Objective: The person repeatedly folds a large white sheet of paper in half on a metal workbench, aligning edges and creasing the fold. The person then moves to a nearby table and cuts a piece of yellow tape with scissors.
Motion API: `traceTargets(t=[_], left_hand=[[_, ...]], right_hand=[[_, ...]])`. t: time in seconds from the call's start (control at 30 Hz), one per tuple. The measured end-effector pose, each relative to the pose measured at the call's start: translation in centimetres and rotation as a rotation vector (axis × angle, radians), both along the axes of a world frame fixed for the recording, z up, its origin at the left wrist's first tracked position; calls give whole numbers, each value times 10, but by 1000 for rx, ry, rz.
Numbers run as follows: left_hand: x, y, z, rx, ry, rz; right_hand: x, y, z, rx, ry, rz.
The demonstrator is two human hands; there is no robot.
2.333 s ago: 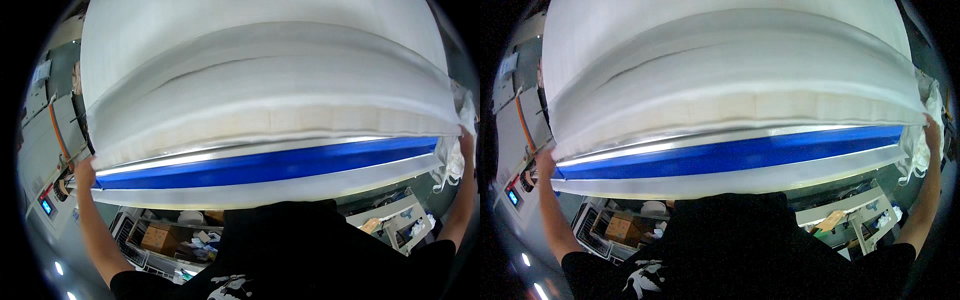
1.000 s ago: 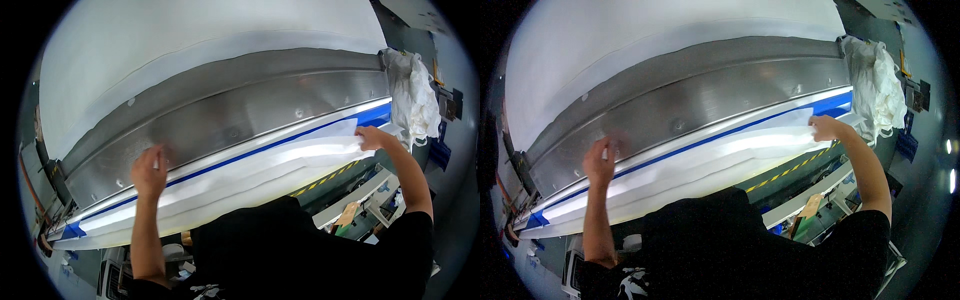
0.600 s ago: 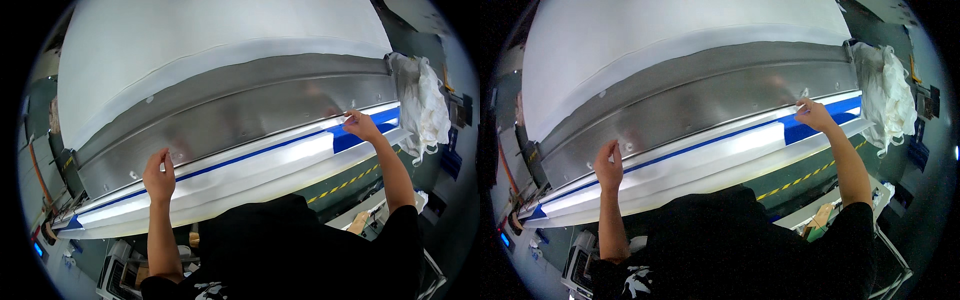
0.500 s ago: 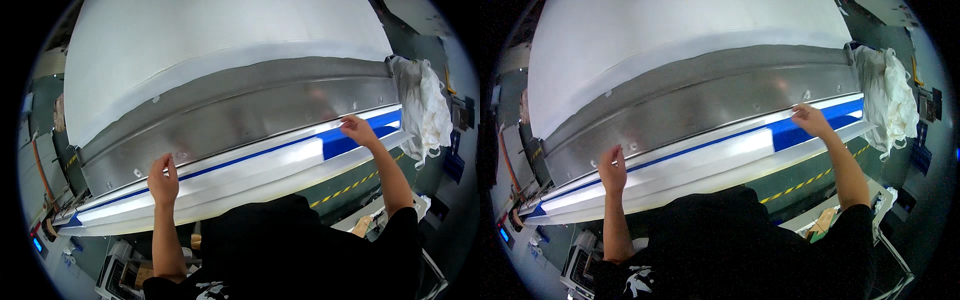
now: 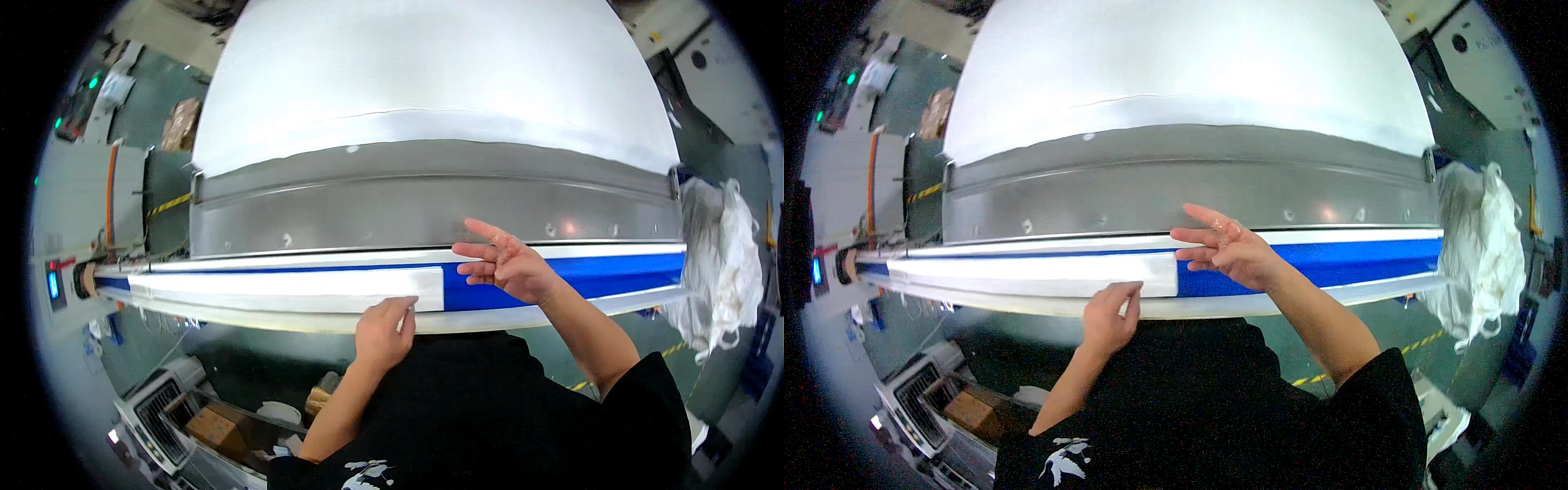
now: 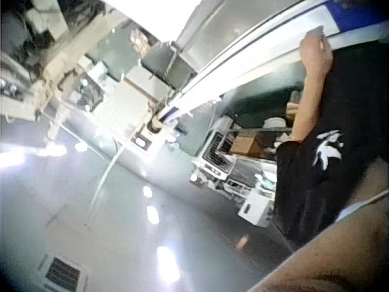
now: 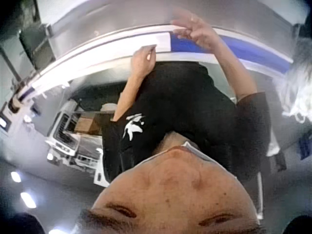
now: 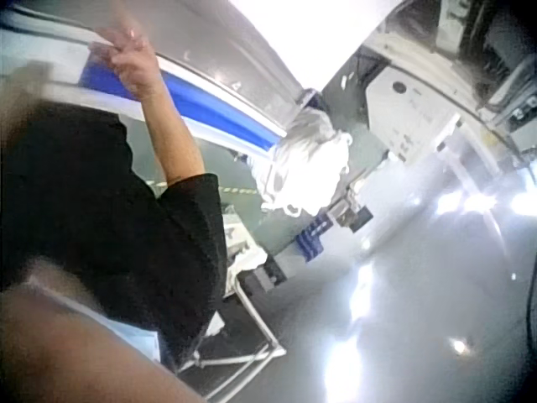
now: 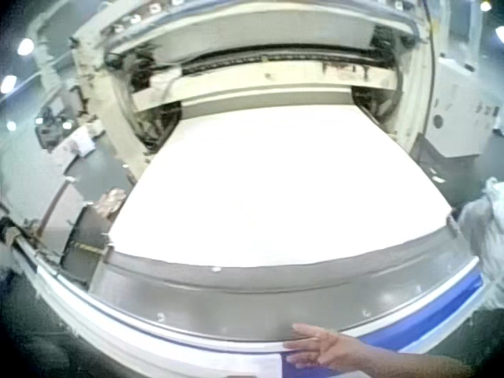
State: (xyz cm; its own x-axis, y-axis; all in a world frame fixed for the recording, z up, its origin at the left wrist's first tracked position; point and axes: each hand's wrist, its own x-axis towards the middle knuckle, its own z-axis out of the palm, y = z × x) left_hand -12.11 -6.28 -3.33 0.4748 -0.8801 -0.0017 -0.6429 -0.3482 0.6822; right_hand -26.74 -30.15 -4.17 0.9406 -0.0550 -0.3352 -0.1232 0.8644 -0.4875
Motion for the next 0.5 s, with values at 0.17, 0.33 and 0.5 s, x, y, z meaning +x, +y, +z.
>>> traceTargets(t=[0.17,0.33,0.5], left_hand=[[-12,33,10,-107,-10,109],[-13,38,47,-364,-1,266],[-8,75,58,-446,5,413]], right_hand=[[33,33,14,187,-89,63],[68,90,41,58,-39,201],[87,166,53,-127,-98,386]])
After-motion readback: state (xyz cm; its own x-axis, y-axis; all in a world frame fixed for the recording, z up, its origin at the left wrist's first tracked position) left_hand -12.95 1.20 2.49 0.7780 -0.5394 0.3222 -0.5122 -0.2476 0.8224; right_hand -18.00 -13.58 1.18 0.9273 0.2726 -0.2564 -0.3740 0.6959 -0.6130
